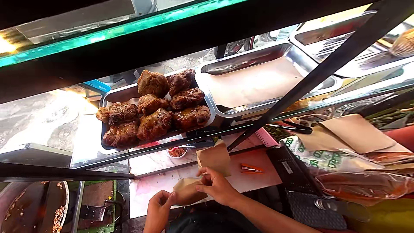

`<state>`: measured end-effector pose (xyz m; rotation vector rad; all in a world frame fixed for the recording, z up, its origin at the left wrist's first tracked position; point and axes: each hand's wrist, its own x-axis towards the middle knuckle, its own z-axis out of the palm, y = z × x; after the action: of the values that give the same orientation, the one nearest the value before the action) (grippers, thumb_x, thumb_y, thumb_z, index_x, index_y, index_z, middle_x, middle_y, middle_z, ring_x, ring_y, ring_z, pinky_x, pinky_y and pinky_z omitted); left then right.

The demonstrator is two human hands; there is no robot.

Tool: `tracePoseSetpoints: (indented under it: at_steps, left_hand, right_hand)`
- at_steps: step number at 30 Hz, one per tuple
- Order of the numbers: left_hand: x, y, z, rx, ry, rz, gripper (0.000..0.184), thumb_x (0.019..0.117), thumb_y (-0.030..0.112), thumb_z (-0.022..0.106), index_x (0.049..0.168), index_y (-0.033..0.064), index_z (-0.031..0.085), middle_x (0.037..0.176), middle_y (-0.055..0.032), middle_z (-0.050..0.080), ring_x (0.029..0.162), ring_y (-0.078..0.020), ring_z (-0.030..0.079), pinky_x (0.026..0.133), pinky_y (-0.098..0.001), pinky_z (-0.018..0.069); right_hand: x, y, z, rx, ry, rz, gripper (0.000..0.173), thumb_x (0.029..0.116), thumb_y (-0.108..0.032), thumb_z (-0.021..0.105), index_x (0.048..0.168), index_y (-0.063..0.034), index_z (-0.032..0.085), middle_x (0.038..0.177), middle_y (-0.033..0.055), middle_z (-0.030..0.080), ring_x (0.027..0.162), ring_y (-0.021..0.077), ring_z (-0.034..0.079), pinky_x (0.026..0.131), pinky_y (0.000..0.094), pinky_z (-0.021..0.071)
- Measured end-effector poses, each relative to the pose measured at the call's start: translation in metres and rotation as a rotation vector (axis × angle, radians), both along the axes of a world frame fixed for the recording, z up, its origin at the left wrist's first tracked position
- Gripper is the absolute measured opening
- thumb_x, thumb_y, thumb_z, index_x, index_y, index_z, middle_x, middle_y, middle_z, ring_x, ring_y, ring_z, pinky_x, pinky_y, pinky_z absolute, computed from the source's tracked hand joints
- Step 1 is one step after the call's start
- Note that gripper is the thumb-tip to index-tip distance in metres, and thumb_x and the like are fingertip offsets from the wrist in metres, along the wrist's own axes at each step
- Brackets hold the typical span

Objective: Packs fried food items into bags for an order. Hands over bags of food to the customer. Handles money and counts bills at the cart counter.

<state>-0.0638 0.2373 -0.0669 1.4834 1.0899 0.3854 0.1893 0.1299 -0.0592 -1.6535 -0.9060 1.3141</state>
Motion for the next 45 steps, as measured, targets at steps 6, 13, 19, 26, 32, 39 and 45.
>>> tracePoseSetpoints:
  at_steps: [6, 13, 19, 26, 32, 39, 45]
  left_hand:
    - [0.016, 0.001, 0.004, -0.301, 0.046, 0.193, 0.029, 0.0925, 0.01, 0.072, 0.119, 0.0022, 0.064, 0.08, -0.0122, 0.073, 0.056, -0.0126, 0.059, 0.05, -0.0261, 0.0445]
    - [0.002, 0.014, 0.001, 0.612, 0.155, -0.394, 0.031, 0.0889, 0.044, 0.077, 0.113, 0.0254, 0.078, 0.117, -0.0002, 0.066, 0.08, -0.0082, 0.061, 0.069, -0.0312, 0.054]
    - [0.004, 0.024, -0.008, 0.767, 0.134, -0.459, 0.013, 0.093, 0.04, 0.073, 0.098, 0.031, 0.08, 0.104, 0.0109, 0.072, 0.099, -0.0102, 0.063, 0.087, -0.0384, 0.0501]
    - [0.011, 0.025, -0.011, 0.782, 0.106, -0.48, 0.014, 0.0949, 0.037, 0.072, 0.1, 0.027, 0.08, 0.094, 0.0059, 0.069, 0.1, -0.0135, 0.061, 0.091, -0.0383, 0.0482]
    - [0.027, 0.027, -0.013, 0.785, 0.031, -0.469, 0.016, 0.0964, 0.036, 0.069, 0.099, 0.0239, 0.079, 0.094, 0.0069, 0.068, 0.095, -0.0084, 0.063, 0.089, -0.0326, 0.0517]
    - [0.042, 0.025, -0.02, 0.857, -0.039, -0.46, 0.019, 0.0999, 0.039, 0.064, 0.098, 0.0254, 0.077, 0.098, 0.0097, 0.07, 0.098, -0.0068, 0.064, 0.093, -0.0353, 0.0518]
    - [0.046, 0.022, -0.014, 0.898, -0.036, -0.509, 0.019, 0.1, 0.038, 0.063, 0.099, 0.0271, 0.077, 0.1, 0.0105, 0.071, 0.101, -0.0067, 0.065, 0.101, -0.0381, 0.0491]
  right_hand:
    - [0.003, 0.0, -0.001, 0.337, -0.609, 0.409, 0.031, 0.1063, -0.035, 0.049, 0.127, -0.0242, 0.071, 0.105, 0.0073, 0.067, 0.1, 0.0239, 0.065, 0.09, 0.0445, 0.0544]
    - [0.001, 0.009, -0.006, 0.412, -0.673, 0.454, 0.02, 0.101, -0.028, 0.06, 0.106, -0.0179, 0.076, 0.133, 0.0071, 0.061, 0.125, 0.0301, 0.054, 0.104, 0.0476, 0.0488]
    - [0.021, -0.045, -0.023, 0.547, -0.797, 0.18, 0.025, 0.1061, -0.035, 0.055, 0.114, -0.022, 0.075, 0.116, -0.004, 0.072, 0.115, 0.0152, 0.064, 0.103, 0.0358, 0.0518]
    - [0.149, -0.142, -0.091, -0.363, -0.969, 0.053, 0.058, 0.0958, -0.035, 0.069, 0.147, -0.0102, 0.054, 0.149, 0.0209, 0.051, 0.141, 0.0413, 0.045, 0.115, 0.0603, 0.038]
    - [0.166, -0.124, -0.11, -0.425, -0.915, 0.058, 0.041, 0.0978, -0.028, 0.067, 0.13, -0.0035, 0.062, 0.13, 0.0211, 0.06, 0.126, 0.0388, 0.057, 0.105, 0.0552, 0.0484]
    - [0.067, -0.101, 0.022, -0.061, -0.544, -0.07, 0.05, 0.1016, -0.046, 0.053, 0.136, -0.0104, 0.053, 0.109, 0.0101, 0.069, 0.099, 0.0233, 0.069, 0.088, 0.049, 0.058]
    - [-0.004, -0.003, 0.101, -0.059, -1.08, 0.611, 0.057, 0.1039, -0.052, 0.05, 0.142, -0.0102, 0.053, 0.122, 0.0253, 0.062, 0.103, 0.045, 0.066, 0.08, 0.0609, 0.0555]
